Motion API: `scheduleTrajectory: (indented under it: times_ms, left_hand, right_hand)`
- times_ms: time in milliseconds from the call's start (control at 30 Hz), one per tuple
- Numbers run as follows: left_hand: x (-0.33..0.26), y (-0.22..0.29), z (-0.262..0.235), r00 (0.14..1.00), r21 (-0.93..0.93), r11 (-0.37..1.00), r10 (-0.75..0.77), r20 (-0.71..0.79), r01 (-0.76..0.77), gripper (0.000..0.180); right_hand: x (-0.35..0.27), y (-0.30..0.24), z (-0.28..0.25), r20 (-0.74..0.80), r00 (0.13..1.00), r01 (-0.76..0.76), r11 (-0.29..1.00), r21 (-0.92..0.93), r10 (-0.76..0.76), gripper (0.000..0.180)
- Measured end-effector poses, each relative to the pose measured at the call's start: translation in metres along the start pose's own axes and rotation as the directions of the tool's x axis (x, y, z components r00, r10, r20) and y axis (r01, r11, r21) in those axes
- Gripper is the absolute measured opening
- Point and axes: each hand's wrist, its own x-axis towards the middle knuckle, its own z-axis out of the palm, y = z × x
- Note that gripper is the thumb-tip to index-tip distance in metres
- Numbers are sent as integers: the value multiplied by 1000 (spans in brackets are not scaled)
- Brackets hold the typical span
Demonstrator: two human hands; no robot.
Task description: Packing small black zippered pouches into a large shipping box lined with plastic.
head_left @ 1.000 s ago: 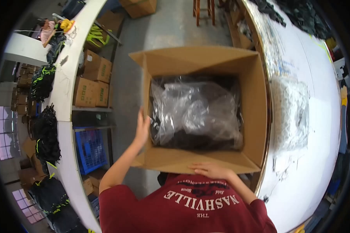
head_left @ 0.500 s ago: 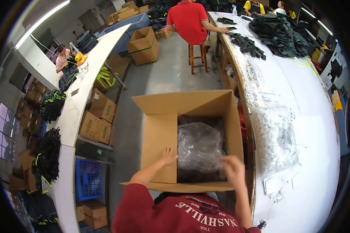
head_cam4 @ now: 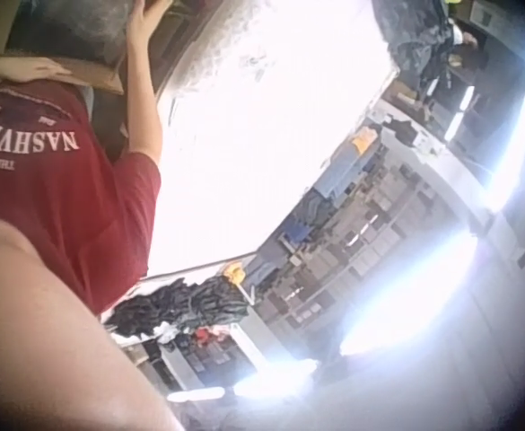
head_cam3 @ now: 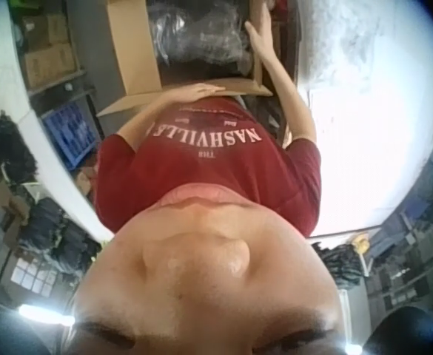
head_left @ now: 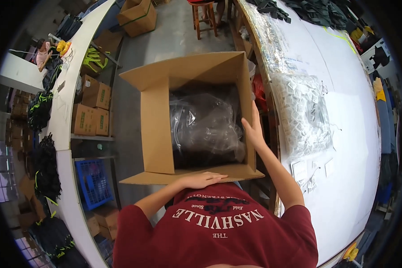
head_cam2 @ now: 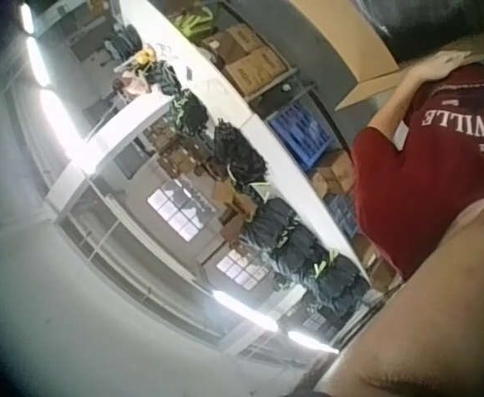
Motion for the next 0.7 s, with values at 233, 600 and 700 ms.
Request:
scheduleTrajectory:
  times_ms: [233,600,700]
  left_hand:
    - [34,1,-134,516,532,842,416,-749,93,38]
    - [105,-56,-356,418,373,654,95,-904,659,66]
    - [84,-73,-385,512,345,703,-32,-858,622,67]
  right_hand:
    - [-31,-10,-11,-63,996,-62,998,30,64,74]
    - [-23,-26,40,-136,987,-66,986,151,87,68]
    - [-13,-34,83,-100,986,-106,965,238,133,65]
